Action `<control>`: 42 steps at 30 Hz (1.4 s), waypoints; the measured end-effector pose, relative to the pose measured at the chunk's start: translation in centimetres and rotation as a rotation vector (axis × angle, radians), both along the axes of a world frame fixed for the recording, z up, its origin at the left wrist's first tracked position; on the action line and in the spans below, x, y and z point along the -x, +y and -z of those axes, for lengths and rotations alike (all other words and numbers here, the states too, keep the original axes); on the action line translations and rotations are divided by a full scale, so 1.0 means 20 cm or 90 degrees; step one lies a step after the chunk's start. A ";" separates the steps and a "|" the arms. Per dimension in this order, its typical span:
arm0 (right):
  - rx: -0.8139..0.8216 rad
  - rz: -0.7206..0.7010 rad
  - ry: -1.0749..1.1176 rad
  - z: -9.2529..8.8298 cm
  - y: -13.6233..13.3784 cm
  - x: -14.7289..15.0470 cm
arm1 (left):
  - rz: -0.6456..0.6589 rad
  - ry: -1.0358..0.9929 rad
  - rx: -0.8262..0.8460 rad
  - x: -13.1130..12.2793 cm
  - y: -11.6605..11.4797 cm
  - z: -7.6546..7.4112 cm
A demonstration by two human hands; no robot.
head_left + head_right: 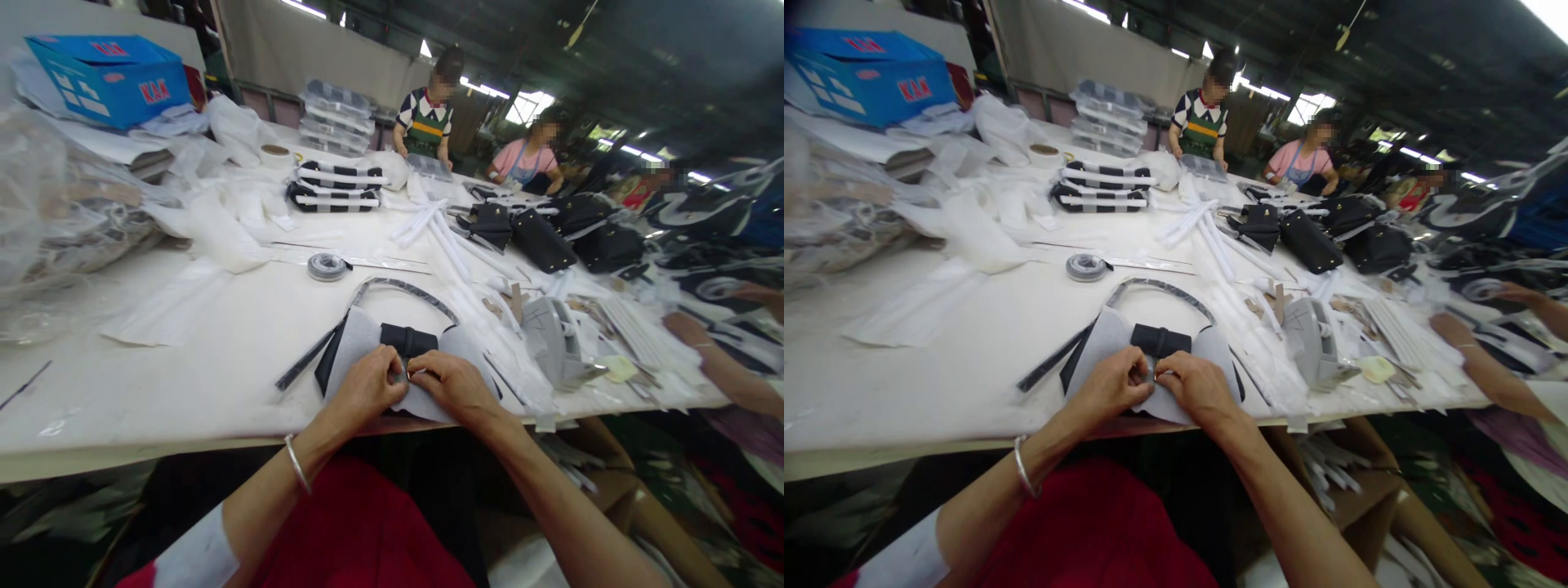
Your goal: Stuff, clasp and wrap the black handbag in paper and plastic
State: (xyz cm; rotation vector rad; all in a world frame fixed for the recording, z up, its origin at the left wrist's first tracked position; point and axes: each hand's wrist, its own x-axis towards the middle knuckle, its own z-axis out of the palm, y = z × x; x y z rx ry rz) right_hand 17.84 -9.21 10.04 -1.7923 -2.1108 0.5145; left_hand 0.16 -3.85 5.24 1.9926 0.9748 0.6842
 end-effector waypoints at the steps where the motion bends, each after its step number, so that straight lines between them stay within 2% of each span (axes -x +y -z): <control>1: 0.019 0.009 0.003 -0.02 0.01 0.00 | 0.000 0.000 -0.004 0.00 0.00 0.00; 5: 0.073 0.031 0.050 -0.04 0.02 -0.01 | 0.009 0.030 -0.010 0.01 -0.01 0.00; 8: 0.091 0.052 0.104 -0.01 0.02 -0.03 | 0.017 0.094 -0.052 0.01 -0.02 -0.01; 11: 0.050 0.092 0.181 0.07 -0.01 -0.04 | 0.062 0.179 -0.169 0.01 -0.04 -0.04; 13: 0.006 0.156 0.243 0.12 -0.03 -0.04 | 0.107 0.231 -0.242 0.02 -0.05 -0.05; 16: -0.036 0.259 0.311 0.17 -0.04 -0.04 | 0.137 0.263 -0.293 0.03 -0.07 -0.05; 18: -0.058 0.277 0.327 0.19 -0.04 -0.04 | 0.139 0.262 -0.304 0.04 -0.07 -0.04; 20: -0.111 0.241 0.310 0.20 -0.05 -0.04 | 0.136 0.247 -0.306 0.04 -0.07 -0.03; 24: -0.241 0.067 0.213 0.21 -0.09 -0.03 | 0.106 0.191 -0.261 0.04 -0.07 0.00; 27: -0.270 0.006 0.147 0.23 -0.11 -0.02 | 0.076 0.165 -0.219 0.04 -0.06 0.03; 31: -0.221 0.006 0.164 0.21 -0.09 -0.02 | 0.061 0.159 -0.198 0.04 -0.05 0.04; 34: -0.107 0.028 0.195 0.16 -0.05 -0.02 | 0.053 0.157 -0.191 0.03 -0.06 0.03; 38: 0.028 0.066 0.125 0.08 -0.01 -0.01 | 0.026 0.141 -0.203 0.04 -0.07 0.02; 42: 0.030 0.072 0.059 0.07 0.00 0.01 | 0.095 0.124 -0.254 0.04 -0.09 0.02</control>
